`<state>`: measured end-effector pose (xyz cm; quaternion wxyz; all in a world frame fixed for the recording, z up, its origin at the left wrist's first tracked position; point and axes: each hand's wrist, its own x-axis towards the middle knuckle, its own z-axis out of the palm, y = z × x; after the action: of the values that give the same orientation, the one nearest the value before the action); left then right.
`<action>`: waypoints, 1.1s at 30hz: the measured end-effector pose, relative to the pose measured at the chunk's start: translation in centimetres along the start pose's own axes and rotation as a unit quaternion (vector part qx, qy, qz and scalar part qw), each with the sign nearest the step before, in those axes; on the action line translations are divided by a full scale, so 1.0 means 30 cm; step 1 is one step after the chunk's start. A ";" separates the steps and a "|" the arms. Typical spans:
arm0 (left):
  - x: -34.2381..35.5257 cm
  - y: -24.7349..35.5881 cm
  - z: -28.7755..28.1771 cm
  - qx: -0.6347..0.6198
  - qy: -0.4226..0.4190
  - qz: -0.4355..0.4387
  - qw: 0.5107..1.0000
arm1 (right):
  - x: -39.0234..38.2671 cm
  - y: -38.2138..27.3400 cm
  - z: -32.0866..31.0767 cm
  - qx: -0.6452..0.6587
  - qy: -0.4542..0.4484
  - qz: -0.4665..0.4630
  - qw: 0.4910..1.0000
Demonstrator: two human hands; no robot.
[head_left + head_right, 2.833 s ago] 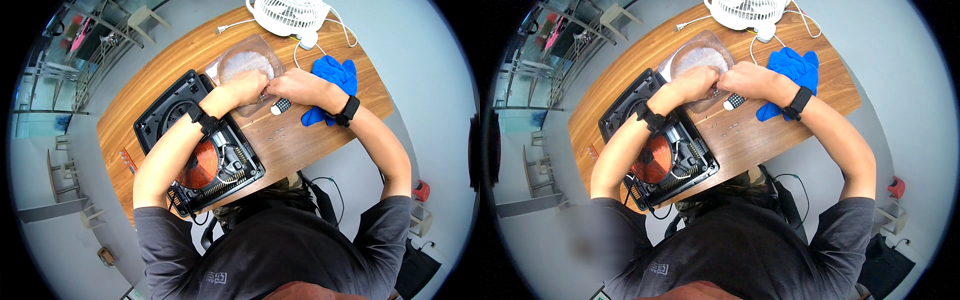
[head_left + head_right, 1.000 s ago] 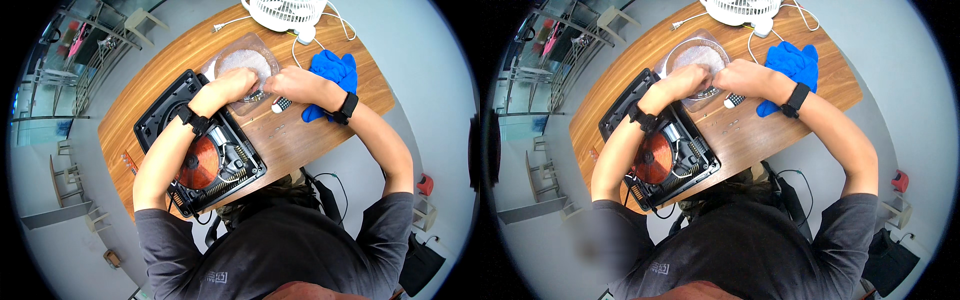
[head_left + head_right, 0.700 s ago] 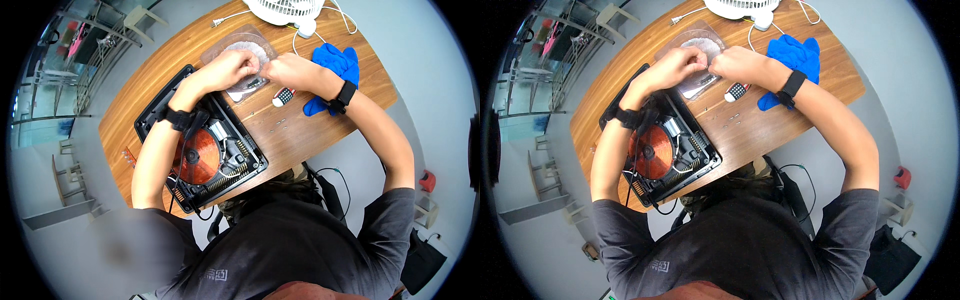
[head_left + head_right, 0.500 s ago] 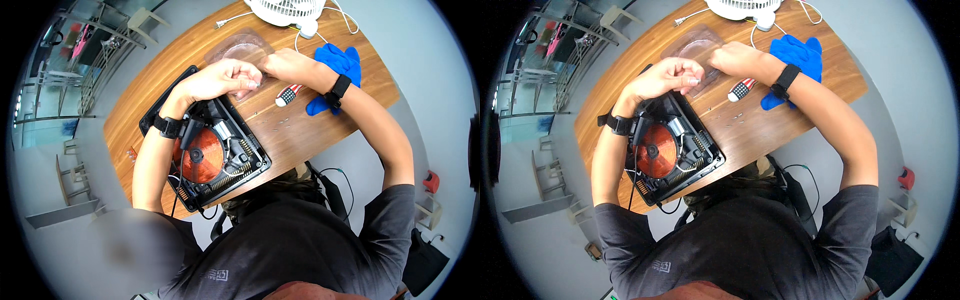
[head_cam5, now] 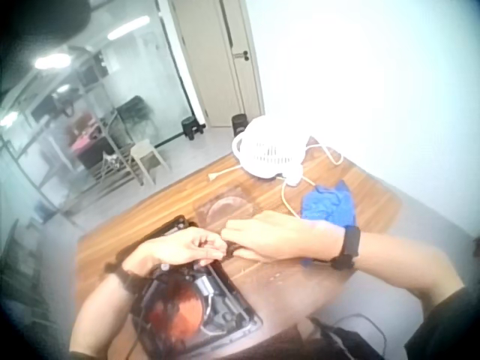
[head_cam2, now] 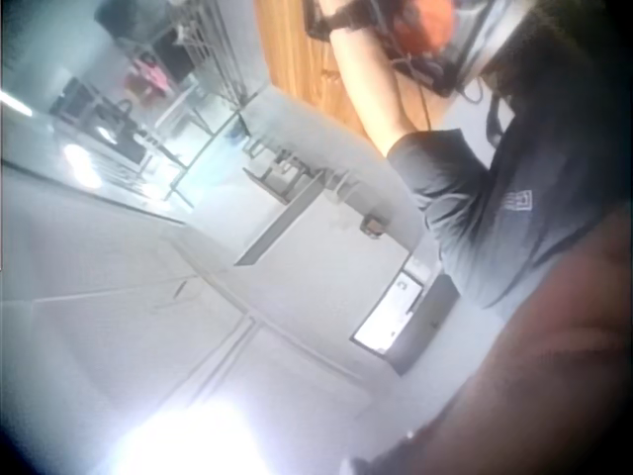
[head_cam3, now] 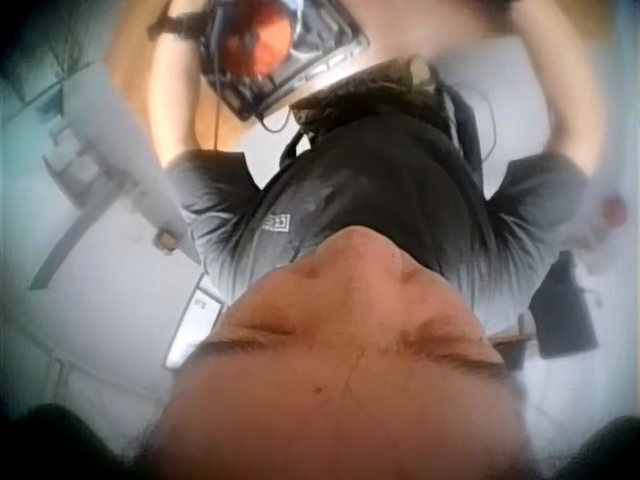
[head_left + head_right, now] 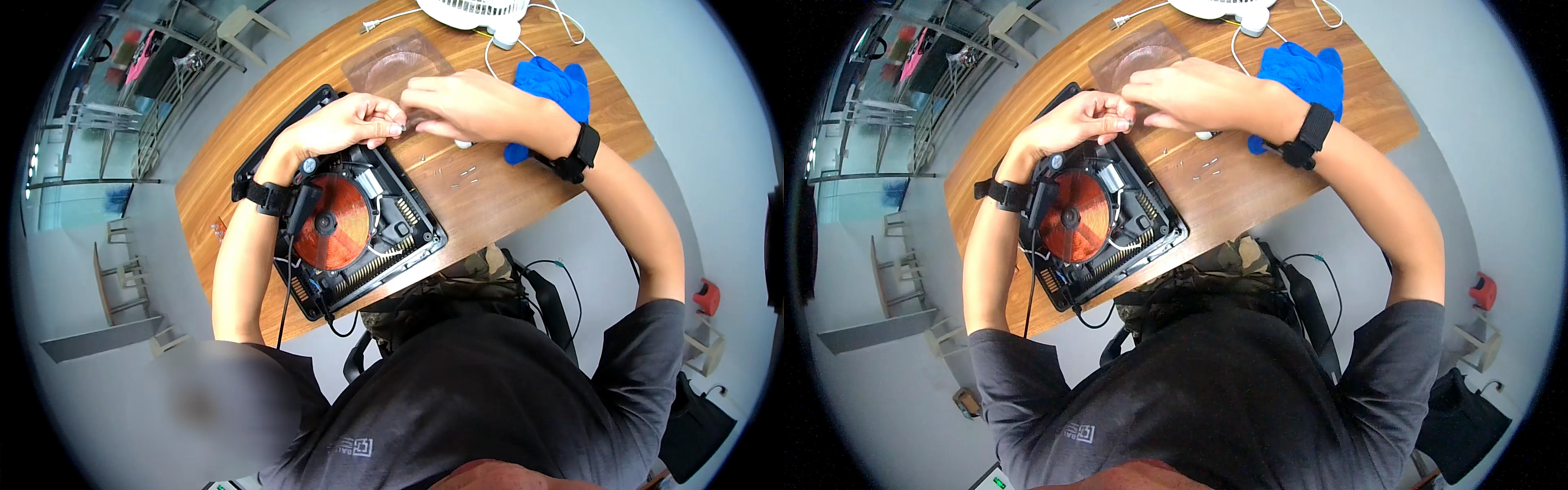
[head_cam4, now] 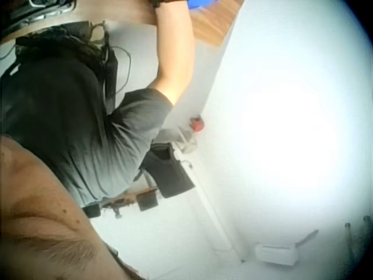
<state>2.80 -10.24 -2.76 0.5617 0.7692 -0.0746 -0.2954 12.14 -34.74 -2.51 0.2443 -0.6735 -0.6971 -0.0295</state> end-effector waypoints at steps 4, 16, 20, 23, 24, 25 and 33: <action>-0.008 -0.009 0.028 0.036 0.016 0.005 0.999 | 0.013 -0.040 0.041 -0.005 -0.012 -0.002 1.000; -0.010 -0.053 0.096 0.026 0.069 0.022 0.997 | 0.030 -0.121 0.034 -0.130 -0.089 -0.012 0.987; -0.015 -0.038 0.114 0.092 0.112 0.007 0.989 | 0.015 -0.084 0.059 -0.117 -0.109 -0.002 0.987; -0.044 -0.028 0.115 0.184 0.157 0.020 0.970 | -0.004 -0.054 0.078 -0.023 -0.145 0.091 0.985; -0.057 -0.030 0.111 0.220 0.172 0.030 0.960 | -0.018 -0.030 0.100 -0.024 -0.151 0.098 0.983; -0.079 -0.035 0.101 0.267 0.191 0.044 0.944 | -0.034 0.001 0.131 -0.027 -0.158 0.106 0.981; -0.343 -0.146 0.071 0.219 0.239 -0.004 0.946 | -0.001 0.050 0.233 -0.012 -0.245 0.138 0.960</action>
<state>-7.68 -5.81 -3.34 0.3800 0.9214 0.0020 -0.0812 11.47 -32.03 -9.09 0.0596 -0.7528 -0.6352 0.1622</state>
